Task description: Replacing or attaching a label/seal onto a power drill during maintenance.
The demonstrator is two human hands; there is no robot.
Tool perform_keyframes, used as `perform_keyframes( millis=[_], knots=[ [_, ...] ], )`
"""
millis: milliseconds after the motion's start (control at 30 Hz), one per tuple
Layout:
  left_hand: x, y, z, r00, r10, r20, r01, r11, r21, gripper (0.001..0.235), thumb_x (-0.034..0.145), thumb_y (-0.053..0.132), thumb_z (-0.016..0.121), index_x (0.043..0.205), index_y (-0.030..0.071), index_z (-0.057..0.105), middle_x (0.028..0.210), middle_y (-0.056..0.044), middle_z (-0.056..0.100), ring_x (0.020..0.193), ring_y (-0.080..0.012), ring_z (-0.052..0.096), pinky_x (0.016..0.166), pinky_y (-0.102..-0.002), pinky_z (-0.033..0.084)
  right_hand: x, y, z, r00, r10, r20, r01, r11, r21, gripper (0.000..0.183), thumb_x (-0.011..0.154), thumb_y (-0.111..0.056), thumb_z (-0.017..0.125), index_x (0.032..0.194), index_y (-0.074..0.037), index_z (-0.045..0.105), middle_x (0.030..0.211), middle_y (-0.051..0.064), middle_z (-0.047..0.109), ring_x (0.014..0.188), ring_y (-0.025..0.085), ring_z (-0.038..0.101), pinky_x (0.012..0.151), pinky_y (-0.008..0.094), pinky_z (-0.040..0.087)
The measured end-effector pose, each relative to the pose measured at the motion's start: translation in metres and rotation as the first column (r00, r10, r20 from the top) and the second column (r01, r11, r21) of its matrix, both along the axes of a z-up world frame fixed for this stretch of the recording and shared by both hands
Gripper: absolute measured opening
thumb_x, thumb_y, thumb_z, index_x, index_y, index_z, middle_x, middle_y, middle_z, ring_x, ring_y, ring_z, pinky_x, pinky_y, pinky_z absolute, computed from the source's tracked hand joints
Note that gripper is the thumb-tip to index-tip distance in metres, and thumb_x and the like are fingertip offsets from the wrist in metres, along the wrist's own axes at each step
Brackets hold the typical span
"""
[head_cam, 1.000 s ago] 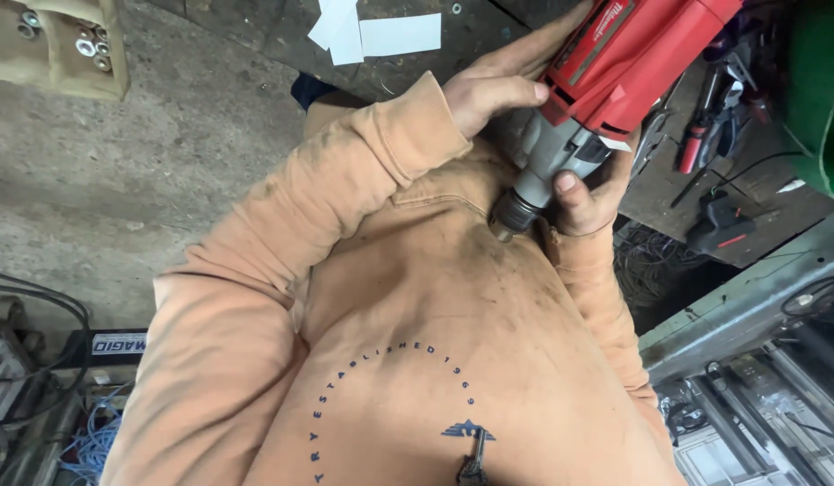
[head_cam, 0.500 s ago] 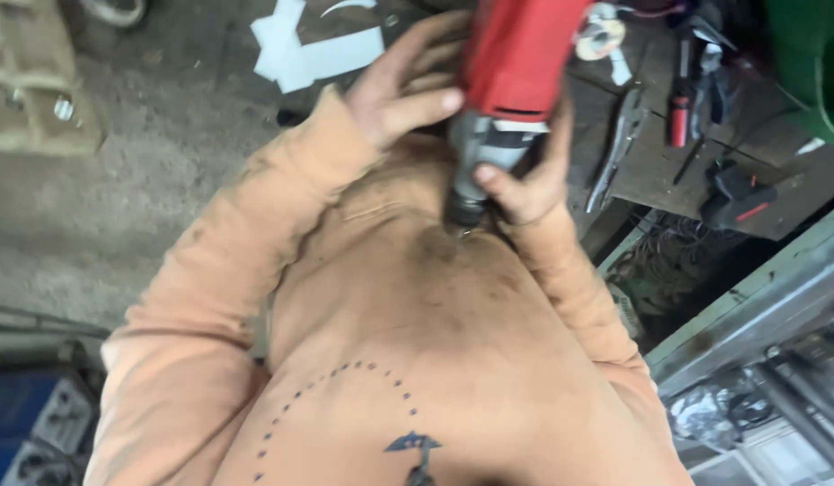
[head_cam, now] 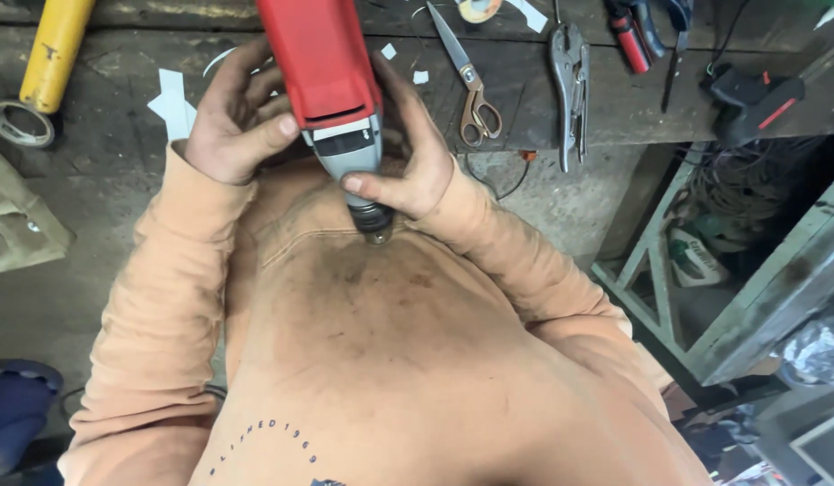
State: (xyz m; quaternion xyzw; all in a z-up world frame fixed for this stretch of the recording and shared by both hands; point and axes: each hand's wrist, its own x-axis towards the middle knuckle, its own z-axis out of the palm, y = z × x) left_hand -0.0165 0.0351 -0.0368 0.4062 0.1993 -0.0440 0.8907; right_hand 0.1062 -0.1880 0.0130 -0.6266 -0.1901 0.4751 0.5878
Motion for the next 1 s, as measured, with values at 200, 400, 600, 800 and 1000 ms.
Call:
perform_keyframes(
  millis=[200, 400, 600, 800, 1000],
  knots=[
    [0.008, 0.004, 0.005, 0.999, -0.019, -0.029, 0.020, 1.000, 0.019, 0.091, 0.092, 0.019, 0.084, 0.163, 0.000, 0.030, 0.156, -0.019, 0.052, 0.144, -0.0283, 0.056, 0.126, -0.043, 0.047, 0.002, -0.002, 0.002, 0.987, -0.047, -0.156, 0.054, 0.998, 0.036, 0.117, 0.089, -0.021, 0.089, 0.172, -0.008, 0.008, 0.168, 0.017, 0.027, 0.154, 0.035, 0.044, 0.126, 0.050, 0.051],
    [0.009, 0.004, 0.001, 0.999, -0.037, -0.038, 0.039, 0.998, 0.051, 0.093, 0.091, 0.020, 0.085, 0.165, -0.001, 0.031, 0.152, -0.018, 0.053, 0.141, -0.0265, 0.055, 0.126, -0.041, 0.046, -0.001, -0.008, -0.015, 0.989, -0.015, -0.146, 0.028, 0.996, 0.088, 0.116, 0.090, -0.020, 0.088, 0.171, -0.006, 0.006, 0.169, 0.018, 0.028, 0.154, 0.033, 0.043, 0.129, 0.049, 0.048],
    [0.020, -0.002, 0.013, 0.996, -0.086, -0.028, 0.085, 0.996, -0.027, 0.094, 0.091, 0.023, 0.081, 0.164, 0.000, 0.027, 0.160, -0.019, 0.049, 0.153, -0.0306, 0.049, 0.131, -0.043, 0.040, 0.001, -0.010, -0.014, 0.980, 0.003, -0.197, 0.021, 0.993, 0.120, 0.116, 0.091, -0.019, 0.086, 0.170, -0.005, 0.003, 0.171, 0.020, 0.034, 0.159, 0.033, 0.043, 0.131, 0.047, 0.042],
    [0.022, -0.007, 0.025, 0.996, -0.087, -0.022, 0.087, 0.996, 0.023, 0.092, 0.093, 0.027, 0.074, 0.166, -0.001, 0.026, 0.162, -0.020, 0.048, 0.155, -0.0317, 0.046, 0.133, -0.043, 0.036, 0.002, -0.006, -0.008, 0.966, -0.032, -0.255, 0.059, 0.993, 0.099, 0.115, 0.088, -0.015, 0.085, 0.170, -0.004, 0.005, 0.169, 0.021, 0.037, 0.158, 0.033, 0.043, 0.130, 0.047, 0.041],
    [0.020, -0.006, 0.027, 0.996, -0.086, -0.004, 0.086, 0.995, 0.047, 0.091, 0.094, 0.031, 0.073, 0.165, -0.002, 0.026, 0.162, -0.023, 0.047, 0.155, -0.0325, 0.045, 0.134, -0.044, 0.034, -0.002, -0.011, -0.024, 0.981, -0.017, -0.195, 0.048, 0.987, 0.152, 0.114, 0.090, -0.018, 0.086, 0.172, -0.004, 0.007, 0.167, 0.021, 0.037, 0.156, 0.032, 0.042, 0.131, 0.045, 0.038]
  ],
)
